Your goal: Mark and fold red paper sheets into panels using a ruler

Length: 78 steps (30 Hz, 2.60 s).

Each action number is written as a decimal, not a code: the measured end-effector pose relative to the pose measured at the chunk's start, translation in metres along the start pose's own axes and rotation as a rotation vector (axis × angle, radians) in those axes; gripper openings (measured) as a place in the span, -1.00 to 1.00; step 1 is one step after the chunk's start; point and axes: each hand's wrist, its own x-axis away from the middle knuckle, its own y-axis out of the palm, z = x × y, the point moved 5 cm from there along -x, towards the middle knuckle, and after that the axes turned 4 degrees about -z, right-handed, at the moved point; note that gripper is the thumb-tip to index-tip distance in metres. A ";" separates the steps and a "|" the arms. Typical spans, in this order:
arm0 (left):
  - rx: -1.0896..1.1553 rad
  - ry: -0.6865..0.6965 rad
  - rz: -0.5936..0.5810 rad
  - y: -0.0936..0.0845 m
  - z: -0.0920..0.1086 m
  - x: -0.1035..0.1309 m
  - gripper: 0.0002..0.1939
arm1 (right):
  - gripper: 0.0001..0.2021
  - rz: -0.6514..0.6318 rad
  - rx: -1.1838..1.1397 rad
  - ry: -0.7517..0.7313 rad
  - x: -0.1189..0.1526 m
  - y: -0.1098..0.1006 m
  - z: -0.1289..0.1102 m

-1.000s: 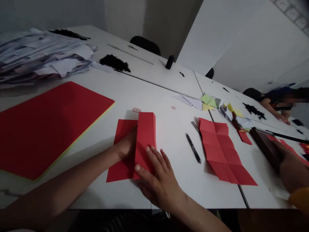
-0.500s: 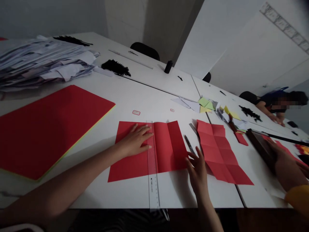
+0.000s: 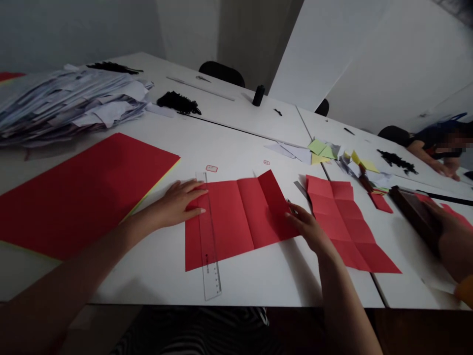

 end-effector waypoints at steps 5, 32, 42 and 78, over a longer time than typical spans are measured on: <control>0.031 0.045 0.045 0.004 0.015 -0.009 -0.44 | -0.40 -0.113 -0.094 0.037 -0.018 -0.001 -0.022; 0.094 0.162 0.132 0.009 0.017 -0.009 -0.46 | -0.54 -0.017 -0.065 0.088 -0.031 0.013 -0.013; 0.059 0.148 0.125 0.008 0.019 -0.006 -0.48 | -0.53 0.014 -0.070 0.118 -0.031 0.012 -0.007; 0.070 0.166 0.146 0.006 0.020 -0.004 -0.47 | -0.51 -0.001 -0.055 0.119 -0.031 0.013 -0.008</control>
